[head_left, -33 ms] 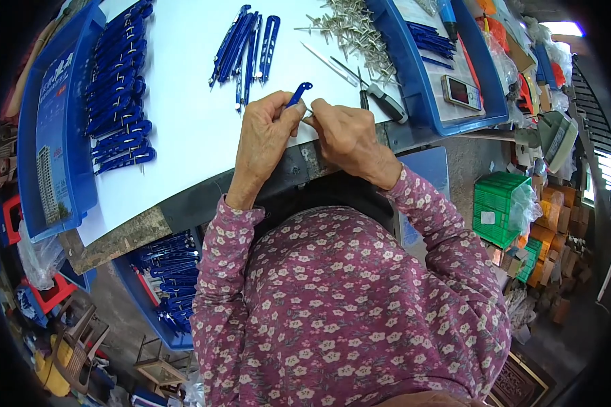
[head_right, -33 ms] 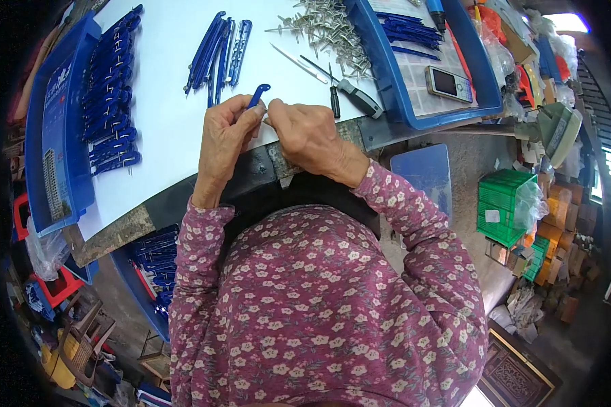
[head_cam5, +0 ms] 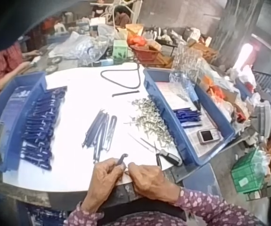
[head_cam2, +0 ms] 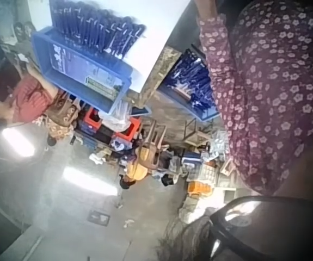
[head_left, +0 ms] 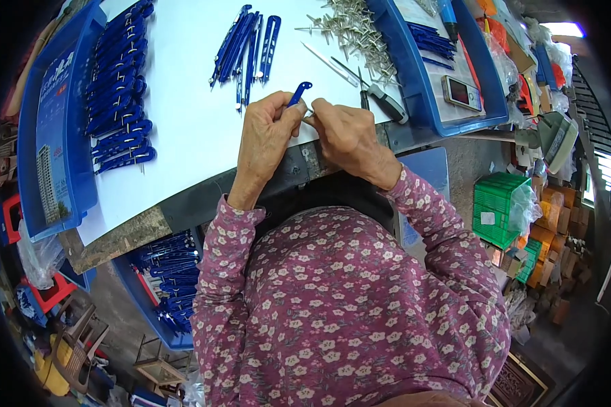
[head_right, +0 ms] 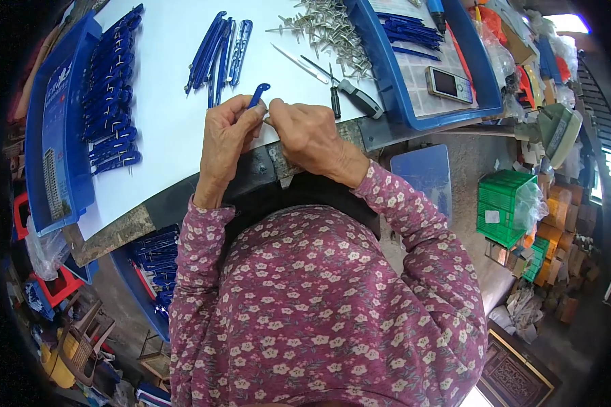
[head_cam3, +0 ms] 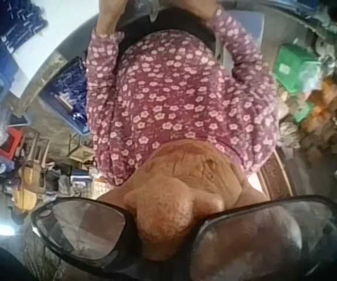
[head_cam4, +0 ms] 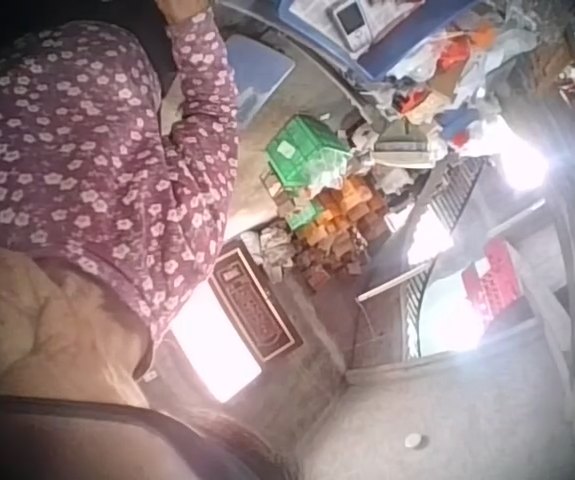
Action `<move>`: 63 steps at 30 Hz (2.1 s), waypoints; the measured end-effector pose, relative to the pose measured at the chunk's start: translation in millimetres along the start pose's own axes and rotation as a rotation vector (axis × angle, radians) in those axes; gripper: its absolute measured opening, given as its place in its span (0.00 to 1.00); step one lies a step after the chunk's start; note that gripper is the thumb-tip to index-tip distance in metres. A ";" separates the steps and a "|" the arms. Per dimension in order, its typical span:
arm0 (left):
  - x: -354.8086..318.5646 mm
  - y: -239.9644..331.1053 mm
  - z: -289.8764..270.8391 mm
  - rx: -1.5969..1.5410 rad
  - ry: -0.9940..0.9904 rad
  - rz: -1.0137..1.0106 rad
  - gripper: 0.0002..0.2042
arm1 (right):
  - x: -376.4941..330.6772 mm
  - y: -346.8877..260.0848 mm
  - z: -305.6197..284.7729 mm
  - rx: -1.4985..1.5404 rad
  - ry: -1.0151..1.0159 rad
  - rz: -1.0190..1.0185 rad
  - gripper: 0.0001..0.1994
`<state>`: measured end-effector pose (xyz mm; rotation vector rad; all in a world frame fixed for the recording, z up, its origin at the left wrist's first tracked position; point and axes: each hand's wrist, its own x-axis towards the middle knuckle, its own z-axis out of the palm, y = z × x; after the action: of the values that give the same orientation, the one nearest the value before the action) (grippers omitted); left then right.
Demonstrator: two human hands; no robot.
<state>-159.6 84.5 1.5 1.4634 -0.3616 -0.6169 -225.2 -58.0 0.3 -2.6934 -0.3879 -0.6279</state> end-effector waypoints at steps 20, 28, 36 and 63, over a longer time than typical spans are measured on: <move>-0.1 3.4 1.5 -0.117 -0.030 -0.045 0.10 | 4.7 1.9 -4.3 0.267 0.044 0.092 0.07; 0.4 4.8 -3.4 -0.165 -0.008 -0.074 0.09 | 12.4 5.0 -21.8 0.791 -0.183 0.467 0.07; -0.3 9.7 -7.0 -0.148 -0.045 -0.045 0.09 | 0.6 16.1 0.9 2.169 -0.435 0.927 0.18; -2.1 14.1 -8.5 -0.178 -0.096 -0.082 0.09 | 8.7 13.1 -18.5 1.872 -0.464 0.868 0.17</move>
<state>-153.9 92.6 14.9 1.2864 -0.3140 -0.7682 -220.1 -75.4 16.4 -0.8865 0.1430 0.5022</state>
